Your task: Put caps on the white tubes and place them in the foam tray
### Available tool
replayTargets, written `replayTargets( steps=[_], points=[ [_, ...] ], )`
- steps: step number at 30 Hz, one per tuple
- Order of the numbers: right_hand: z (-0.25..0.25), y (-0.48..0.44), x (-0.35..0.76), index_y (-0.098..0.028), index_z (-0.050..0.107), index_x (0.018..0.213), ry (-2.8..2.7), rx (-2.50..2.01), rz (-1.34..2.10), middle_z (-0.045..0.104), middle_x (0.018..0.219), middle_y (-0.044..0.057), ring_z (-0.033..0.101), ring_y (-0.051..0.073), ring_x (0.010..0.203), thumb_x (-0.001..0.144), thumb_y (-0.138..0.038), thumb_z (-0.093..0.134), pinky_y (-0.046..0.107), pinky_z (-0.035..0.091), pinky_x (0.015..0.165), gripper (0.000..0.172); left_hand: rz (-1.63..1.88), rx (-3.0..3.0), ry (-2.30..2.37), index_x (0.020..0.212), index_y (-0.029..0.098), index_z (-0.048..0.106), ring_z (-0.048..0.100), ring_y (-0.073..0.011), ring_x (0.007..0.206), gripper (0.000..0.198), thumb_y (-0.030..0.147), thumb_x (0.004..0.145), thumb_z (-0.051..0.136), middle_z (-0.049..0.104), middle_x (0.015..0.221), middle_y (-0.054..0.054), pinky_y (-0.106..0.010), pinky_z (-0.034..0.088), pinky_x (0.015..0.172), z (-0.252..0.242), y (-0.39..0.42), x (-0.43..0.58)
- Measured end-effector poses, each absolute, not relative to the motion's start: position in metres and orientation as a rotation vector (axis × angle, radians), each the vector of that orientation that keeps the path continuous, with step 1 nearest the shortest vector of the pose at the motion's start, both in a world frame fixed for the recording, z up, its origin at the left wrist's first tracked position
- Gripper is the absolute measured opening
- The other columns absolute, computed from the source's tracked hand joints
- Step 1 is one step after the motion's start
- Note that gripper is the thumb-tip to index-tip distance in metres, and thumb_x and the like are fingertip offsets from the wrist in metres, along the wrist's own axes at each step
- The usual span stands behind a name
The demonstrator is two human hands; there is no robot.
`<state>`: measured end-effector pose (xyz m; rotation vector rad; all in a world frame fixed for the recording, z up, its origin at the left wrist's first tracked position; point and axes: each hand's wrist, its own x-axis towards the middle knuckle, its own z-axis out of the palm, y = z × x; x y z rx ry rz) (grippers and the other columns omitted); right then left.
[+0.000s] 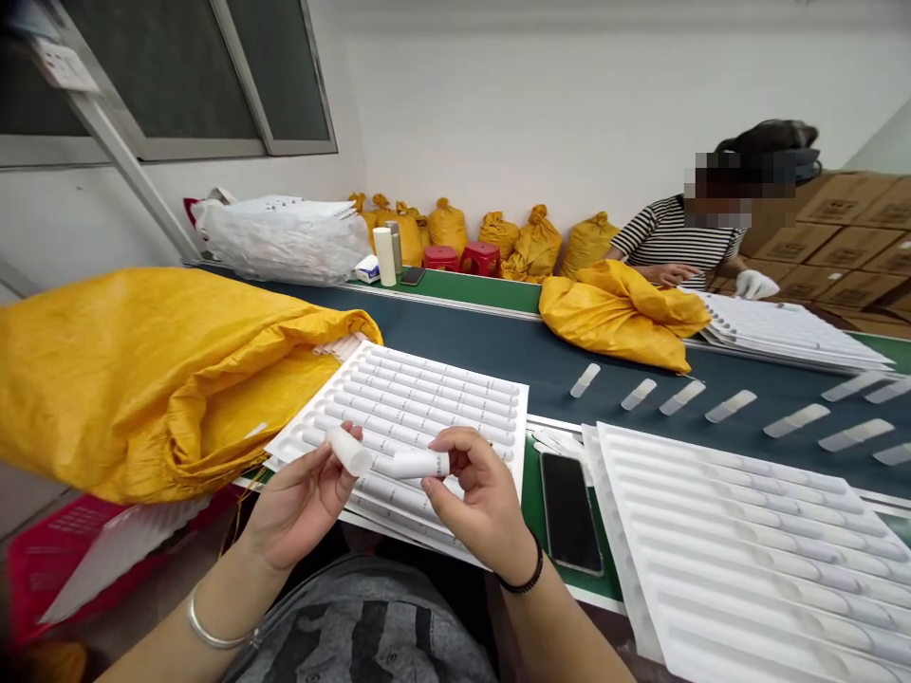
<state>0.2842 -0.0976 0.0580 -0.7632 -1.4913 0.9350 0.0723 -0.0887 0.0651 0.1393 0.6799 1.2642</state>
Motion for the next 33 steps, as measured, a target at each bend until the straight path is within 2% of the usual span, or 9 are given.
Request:
replayTargets(
  steps=[2,4,7,11,18,22,26,31,33],
  points=[
    [0.062,-0.104,0.277,-0.024,0.057,0.105,-1.487,-0.746,0.933,0.053,0.102,0.006,0.053,0.018,0.091,0.082,-0.017,0.061,0.030,0.047,0.074,0.024,1.247,0.162,0.633,0.098,0.014,0.066,0.068,-0.0127,0.090,0.022,0.006,0.086,0.049,0.070,0.096,-0.007,-0.020,0.056,0.077,0.067,-0.096,0.069],
    [0.065,-0.110,0.273,-0.024,0.058,0.106,-1.491,-0.761,0.903,0.055,0.103,0.007,0.053,0.018,0.091,0.083,-0.018,0.060,0.030,0.047,0.075,0.023,1.212,0.245,0.579,0.106,0.023,0.063,0.067,-0.0165,0.095,0.024,0.015,0.085,0.057,0.069,0.098,-0.005,-0.029,0.056,0.081,0.065,-0.104,0.066],
    [0.068,-0.118,0.269,-0.024,0.059,0.107,-1.513,-0.798,0.852,0.056,0.105,0.007,0.054,0.018,0.092,0.085,-0.018,0.058,0.031,0.046,0.076,0.023,1.247,0.612,0.552,0.118,0.035,0.057,0.065,-0.0192,0.094,0.040,0.027,0.081,0.067,0.067,0.098,-0.001,-0.039,0.053,0.084,0.057,-0.116,0.061],
    [0.074,-0.129,0.263,-0.025,0.059,0.110,-1.606,-0.767,0.808,0.058,0.107,0.007,0.055,0.019,0.097,0.085,-0.016,0.059,0.032,0.047,0.077,0.027,1.374,1.332,0.761,0.128,0.028,0.052,0.062,-0.0156,0.092,0.053,0.019,0.079,0.069,0.066,0.101,-0.004,-0.031,0.046,0.090,0.051,-0.127,0.046],
    [0.090,-0.137,0.252,-0.026,0.058,0.115,-1.886,-0.806,0.526,0.062,0.108,0.008,0.059,0.021,0.100,0.084,-0.012,0.060,0.037,0.051,0.084,0.034,1.225,2.122,0.962,0.127,0.028,0.055,0.060,-0.0224,0.101,0.050,0.014,0.080,0.064,0.069,0.105,-0.006,-0.037,0.045,0.094,0.071,-0.121,0.020],
    [0.087,-0.130,0.250,-0.026,0.057,0.114,-1.940,-0.814,0.471,0.063,0.109,0.007,0.059,0.021,0.104,0.082,-0.011,0.061,0.038,0.050,0.089,0.035,1.141,2.339,0.889,0.135,0.029,0.046,0.061,-0.0219,0.100,0.057,0.014,0.082,0.062,0.070,0.108,-0.005,-0.035,0.046,0.092,0.073,-0.107,0.021],
    [0.075,-0.119,0.250,-0.027,0.057,0.112,-1.795,-0.845,0.533,0.062,0.108,0.007,0.058,0.022,0.104,0.081,-0.008,0.061,0.040,0.049,0.089,0.036,1.207,2.412,0.932,0.139,0.027,0.040,0.056,-0.0261,0.111,0.070,0.021,0.076,0.070,0.062,0.122,-0.008,-0.039,0.041,0.099,0.071,-0.085,0.019],
    [0.062,-0.099,0.256,-0.027,0.058,0.110,-1.629,-0.863,0.637,0.061,0.108,0.008,0.056,0.024,0.106,0.081,-0.007,0.060,0.043,0.049,0.090,0.035,1.066,2.367,0.911,0.125,0.026,0.055,0.061,-0.0209,0.097,0.045,0.017,0.082,0.062,0.066,0.107,-0.006,-0.029,0.047,0.085,0.075,-0.057,0.013],
    [0.060,-0.091,0.259,-0.027,0.057,0.111,-1.597,-0.871,0.670,0.061,0.109,0.009,0.056,0.024,0.107,0.082,-0.009,0.060,0.042,0.050,0.087,0.034,1.087,2.357,0.892,0.122,0.026,0.058,0.062,-0.0193,0.094,0.042,0.014,0.082,0.062,0.067,0.102,-0.005,-0.027,0.048,0.082,0.078,-0.048,0.015]
  ],
)
